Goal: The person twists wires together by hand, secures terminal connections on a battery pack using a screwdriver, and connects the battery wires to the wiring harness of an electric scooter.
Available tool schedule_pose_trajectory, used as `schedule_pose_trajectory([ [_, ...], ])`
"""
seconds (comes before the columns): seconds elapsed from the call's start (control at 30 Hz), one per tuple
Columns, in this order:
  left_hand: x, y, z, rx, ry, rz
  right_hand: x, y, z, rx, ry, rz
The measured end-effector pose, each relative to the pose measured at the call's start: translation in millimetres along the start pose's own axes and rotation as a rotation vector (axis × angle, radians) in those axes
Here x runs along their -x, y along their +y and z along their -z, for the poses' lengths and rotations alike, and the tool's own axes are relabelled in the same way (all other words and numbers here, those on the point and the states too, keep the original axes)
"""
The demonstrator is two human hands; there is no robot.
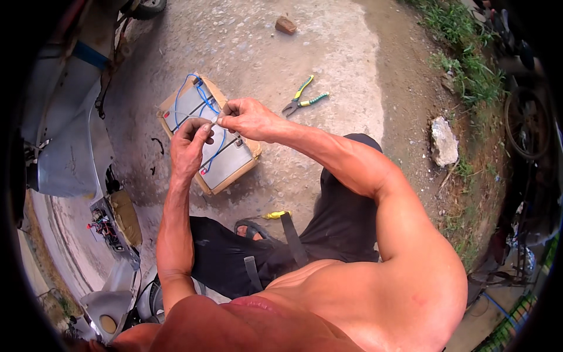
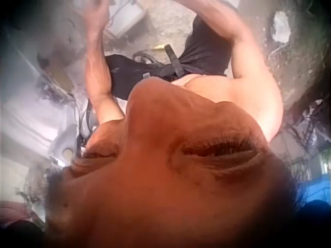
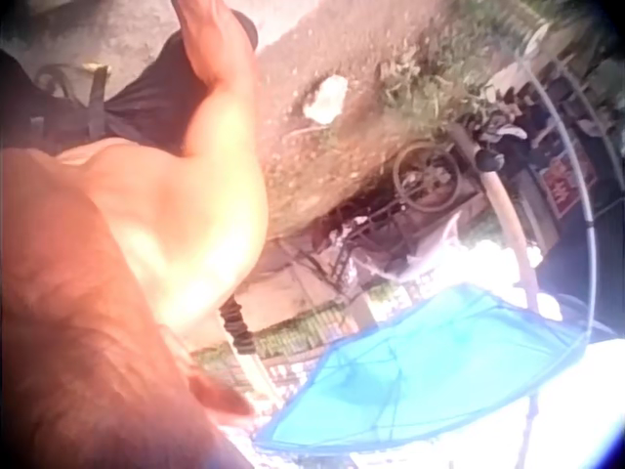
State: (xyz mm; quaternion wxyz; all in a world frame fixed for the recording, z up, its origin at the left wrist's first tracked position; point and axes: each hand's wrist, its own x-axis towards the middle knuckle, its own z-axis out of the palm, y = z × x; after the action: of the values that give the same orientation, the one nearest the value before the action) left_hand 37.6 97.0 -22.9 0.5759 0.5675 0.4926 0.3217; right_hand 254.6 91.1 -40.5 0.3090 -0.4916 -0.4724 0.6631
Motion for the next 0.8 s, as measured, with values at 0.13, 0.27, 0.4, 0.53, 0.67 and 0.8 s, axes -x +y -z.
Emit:
schedule_pose_trajectory([
  [0.13,-1,1,0,-0.013,-0.018,0.021,-6,12,-2,-0.035,0.02,0.077],
  [0.27,-3,-2,-1,0.037,-0.028,0.027,-4,14,-3,0.031,0.033,0.149],
  [0.4,-3,0,-4,0.019,-0.033,0.047,-4,12,-2,0.069,0.055,0.124],
  [0.53,-2,3,-9,0.007,0.029,0.052,0,6,-4,0.127,0.064,0.097],
  [0.67,7,19,-22,-0.115,0.086,-0.035,0,7,-3,0.113,0.067,0.069],
  [0.8,28,58,-45,-0.301,0.066,-0.713,4,-2,1,0.073,0.065,0.047],
])
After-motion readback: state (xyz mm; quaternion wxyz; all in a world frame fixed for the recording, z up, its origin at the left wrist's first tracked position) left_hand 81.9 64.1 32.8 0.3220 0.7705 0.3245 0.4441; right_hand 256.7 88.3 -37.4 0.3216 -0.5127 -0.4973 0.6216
